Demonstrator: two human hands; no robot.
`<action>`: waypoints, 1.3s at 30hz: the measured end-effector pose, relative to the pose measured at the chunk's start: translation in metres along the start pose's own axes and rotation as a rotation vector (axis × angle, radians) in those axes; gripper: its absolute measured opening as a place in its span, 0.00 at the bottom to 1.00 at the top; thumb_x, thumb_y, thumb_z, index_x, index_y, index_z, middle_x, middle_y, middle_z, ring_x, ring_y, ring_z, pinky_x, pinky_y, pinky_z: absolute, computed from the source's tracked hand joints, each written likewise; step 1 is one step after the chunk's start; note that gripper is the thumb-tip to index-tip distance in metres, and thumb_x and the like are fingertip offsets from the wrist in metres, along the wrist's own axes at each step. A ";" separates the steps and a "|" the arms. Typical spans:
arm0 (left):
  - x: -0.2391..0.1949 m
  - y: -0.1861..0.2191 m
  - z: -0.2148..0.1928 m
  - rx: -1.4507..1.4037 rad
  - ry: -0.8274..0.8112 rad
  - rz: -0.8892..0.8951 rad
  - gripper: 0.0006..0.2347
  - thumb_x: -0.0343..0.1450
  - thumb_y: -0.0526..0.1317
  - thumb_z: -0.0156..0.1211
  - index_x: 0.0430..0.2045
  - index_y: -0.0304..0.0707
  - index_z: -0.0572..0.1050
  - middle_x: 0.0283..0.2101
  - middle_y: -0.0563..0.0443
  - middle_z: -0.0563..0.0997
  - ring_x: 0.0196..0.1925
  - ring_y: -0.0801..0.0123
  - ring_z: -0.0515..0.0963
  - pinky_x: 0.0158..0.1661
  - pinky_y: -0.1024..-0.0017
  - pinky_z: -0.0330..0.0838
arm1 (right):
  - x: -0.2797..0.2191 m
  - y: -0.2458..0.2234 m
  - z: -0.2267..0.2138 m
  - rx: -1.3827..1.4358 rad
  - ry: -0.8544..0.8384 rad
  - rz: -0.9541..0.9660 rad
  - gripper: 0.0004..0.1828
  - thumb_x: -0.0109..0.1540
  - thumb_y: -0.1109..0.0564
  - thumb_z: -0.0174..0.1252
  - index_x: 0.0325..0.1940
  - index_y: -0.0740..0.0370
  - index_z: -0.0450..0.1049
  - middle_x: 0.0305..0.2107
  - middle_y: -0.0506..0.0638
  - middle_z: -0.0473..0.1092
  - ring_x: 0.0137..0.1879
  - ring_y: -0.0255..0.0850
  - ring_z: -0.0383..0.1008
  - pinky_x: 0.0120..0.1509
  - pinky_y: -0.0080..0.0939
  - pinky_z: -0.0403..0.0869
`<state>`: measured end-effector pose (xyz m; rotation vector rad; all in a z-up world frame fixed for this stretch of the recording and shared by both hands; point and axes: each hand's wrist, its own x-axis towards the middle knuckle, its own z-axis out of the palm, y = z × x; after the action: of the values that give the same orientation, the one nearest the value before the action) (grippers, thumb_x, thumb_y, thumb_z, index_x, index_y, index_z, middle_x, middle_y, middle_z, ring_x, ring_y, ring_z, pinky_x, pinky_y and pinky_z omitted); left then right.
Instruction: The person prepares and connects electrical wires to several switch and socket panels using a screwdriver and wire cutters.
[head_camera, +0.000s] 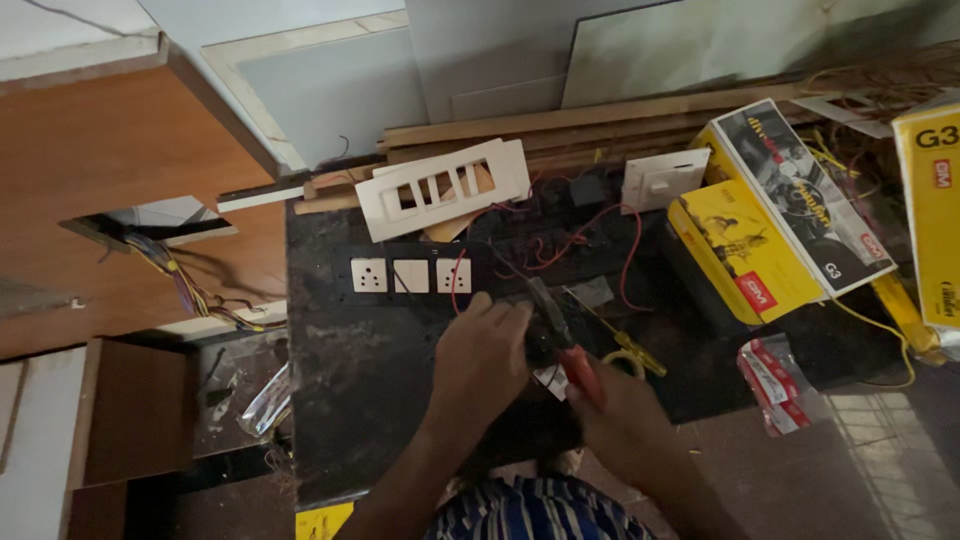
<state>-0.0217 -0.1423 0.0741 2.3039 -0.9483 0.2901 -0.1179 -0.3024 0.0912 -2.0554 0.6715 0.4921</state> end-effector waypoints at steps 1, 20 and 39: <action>0.001 0.000 0.000 0.011 0.015 0.031 0.11 0.65 0.31 0.58 0.39 0.30 0.79 0.33 0.44 0.81 0.42 0.52 0.77 0.42 0.59 0.70 | -0.002 -0.001 0.001 0.013 0.016 -0.008 0.15 0.63 0.53 0.54 0.53 0.59 0.73 0.35 0.56 0.77 0.43 0.48 0.78 0.48 0.48 0.72; 0.004 0.000 0.012 -0.292 -0.182 -0.257 0.05 0.73 0.35 0.57 0.36 0.31 0.75 0.30 0.32 0.82 0.36 0.40 0.81 0.34 0.50 0.71 | 0.003 0.016 0.007 -0.124 0.207 -0.159 0.21 0.60 0.49 0.60 0.52 0.63 0.71 0.43 0.63 0.72 0.47 0.59 0.75 0.49 0.56 0.72; 0.008 -0.021 0.058 -0.590 0.109 -0.358 0.24 0.59 0.47 0.80 0.14 0.30 0.66 0.14 0.54 0.64 0.20 0.82 0.61 0.20 0.73 0.62 | 0.039 0.025 -0.013 0.034 0.063 0.004 0.15 0.61 0.49 0.62 0.41 0.63 0.80 0.23 0.56 0.75 0.29 0.41 0.77 0.35 0.42 0.77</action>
<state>-0.0032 -0.1720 0.0222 1.8377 -0.4664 -0.0201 -0.1025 -0.3353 0.0594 -2.0447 0.7175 0.4165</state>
